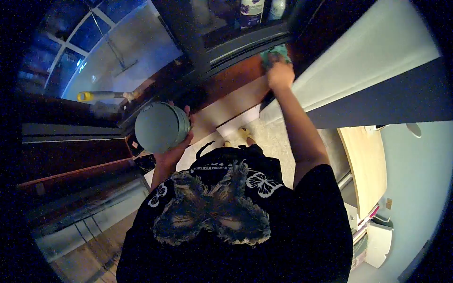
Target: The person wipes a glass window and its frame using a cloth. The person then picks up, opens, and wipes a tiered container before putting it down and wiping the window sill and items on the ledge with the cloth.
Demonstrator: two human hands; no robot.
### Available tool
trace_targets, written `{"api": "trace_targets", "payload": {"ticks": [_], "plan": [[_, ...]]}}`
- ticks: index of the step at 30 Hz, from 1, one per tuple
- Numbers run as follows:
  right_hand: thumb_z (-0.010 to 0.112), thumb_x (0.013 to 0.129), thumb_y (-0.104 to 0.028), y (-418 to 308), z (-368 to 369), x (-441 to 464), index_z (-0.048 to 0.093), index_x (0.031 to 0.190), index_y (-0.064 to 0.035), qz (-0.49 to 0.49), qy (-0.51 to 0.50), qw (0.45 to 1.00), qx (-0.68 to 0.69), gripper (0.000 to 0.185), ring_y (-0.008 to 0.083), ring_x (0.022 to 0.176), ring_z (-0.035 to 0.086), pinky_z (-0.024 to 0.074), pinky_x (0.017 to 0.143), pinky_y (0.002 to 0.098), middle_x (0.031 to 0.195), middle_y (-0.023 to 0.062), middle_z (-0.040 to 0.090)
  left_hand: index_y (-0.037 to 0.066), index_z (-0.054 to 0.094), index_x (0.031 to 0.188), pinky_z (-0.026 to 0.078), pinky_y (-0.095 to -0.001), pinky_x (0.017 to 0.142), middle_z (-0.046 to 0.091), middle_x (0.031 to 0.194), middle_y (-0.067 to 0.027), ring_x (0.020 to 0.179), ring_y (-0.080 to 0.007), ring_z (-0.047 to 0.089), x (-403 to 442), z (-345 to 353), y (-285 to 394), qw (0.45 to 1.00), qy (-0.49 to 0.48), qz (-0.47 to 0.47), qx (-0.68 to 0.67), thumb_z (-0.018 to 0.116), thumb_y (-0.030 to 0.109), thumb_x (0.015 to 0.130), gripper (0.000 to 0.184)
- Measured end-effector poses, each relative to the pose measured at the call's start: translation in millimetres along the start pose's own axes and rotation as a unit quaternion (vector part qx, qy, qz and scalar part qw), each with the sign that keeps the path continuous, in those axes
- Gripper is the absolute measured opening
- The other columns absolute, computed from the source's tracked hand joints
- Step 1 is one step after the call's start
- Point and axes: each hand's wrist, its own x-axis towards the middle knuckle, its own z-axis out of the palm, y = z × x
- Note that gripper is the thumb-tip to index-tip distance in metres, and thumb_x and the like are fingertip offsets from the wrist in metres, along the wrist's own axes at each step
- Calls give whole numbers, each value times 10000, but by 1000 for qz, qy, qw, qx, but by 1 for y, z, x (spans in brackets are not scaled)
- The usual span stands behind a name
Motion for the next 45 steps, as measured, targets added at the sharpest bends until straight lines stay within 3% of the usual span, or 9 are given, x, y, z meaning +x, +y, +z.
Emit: {"api": "trace_targets", "payload": {"ticks": [2, 6, 8, 9, 16, 21, 29, 34, 45], "plan": [[668, 847, -232, -28, 20, -20, 671, 1308, -201, -47, 36, 998, 28, 462, 383, 1124, 614, 550, 941, 452, 1388, 49, 585, 181, 412, 1536, 295, -663, 1153, 282, 1636, -201, 1491, -449, 254, 2, 1, -2, 999, 41, 1, 12, 466, 589, 977, 695], [663, 809, -64, -51, -5, -77, 635, 1355, -301, -160, 24, 979, 127, 596, 395, 1213, 584, 534, 1004, 438, 1473, 33, 541, 146, 411, 1529, 278, -668, 1163, 292, 1632, -199, 1487, -463, 263, 13, 3, -6, 995, 70, -46, -46, 468, 592, 967, 720], [638, 766, 27, -42, -33, -92, 614, 1390, -257, -80, -218, 891, 390, 686, 358, 1236, 590, 492, 1050, 411, 1426, 76, 572, 172, 411, 1530, 260, -682, 1170, 325, 1616, -185, 1470, -482, 295, 21, 6, -12, 990, 131, -42, 6, 476, 585, 967, 702], [616, 762, 37, -30, -22, -100, 538, 1464, -204, -118, -156, 835, 514, 747, 300, 1187, 618, 464, 1056, 375, 1273, 115, 641, 172, 411, 1530, 260, -682, 1170, 325, 1616, -185, 1470, -482, 295, 27, 2, -13, 990, 129, -47, 7, 476, 585, 967, 702], [783, 813, -15, -21, -85, -134, 383, 1556, -149, -37, -183, 796, 576, 855, 167, 1051, 621, 500, 957, 330, 1257, 95, 601, 219, 413, 1528, 312, -662, 1151, 404, 1576, -123, 1446, -407, 382, 93, -14, -45, 976, 97, -122, 150, 406, 607, 1002, 653], [891, 673, 27, -3, -85, -122, 325, 1594, -131, -48, -175, 811, 557, 1093, 177, 1094, 631, 510, 985, 350, 1343, 62, 605, 211, 456, 1500, 404, -589, 1102, 477, 1520, -92, 1378, -332, 480, 154, -29, -64, 951, 46, -197, 234, 341, 621, 1027, 636], [945, 675, -206, 45, -90, -88, 537, 1412, -37, -40, -114, 893, 433, 859, 257, 1204, 624, 482, 1037, 376, 1314, 141, 653, 166, 513, 1458, 442, -500, 1097, 546, 1463, -66, 1313, -280, 548, 255, -49, -118, 945, 18, -249, 212, 306, 557, 1060, 594], [950, 682, -261, 72, -75, -53, 637, 1256, 10, 72, -89, 877, 467, 708, 251, 1104, 676, 522, 970, 367, 1200, 163, 711, 95, 514, 1445, 356, -437, 1174, 535, 1477, -94, 1348, -271, 508, 302, -39, -152, 898, 89, -199, 383, 292, 547, 1084, 620], [947, 612, -446, 105, -45, 5, 678, 1181, 1, 130, -56, 900, 413, 773, 306, 1002, 730, 560, 882, 408, 1102, 191, 744, 44, 591, 1303, 483, -394, 1003, 637, 1253, -112, 1151, -211, 590, 377, -99, -159, 783, 228, -34, 578, 479, 450, 1077, 478]]}}
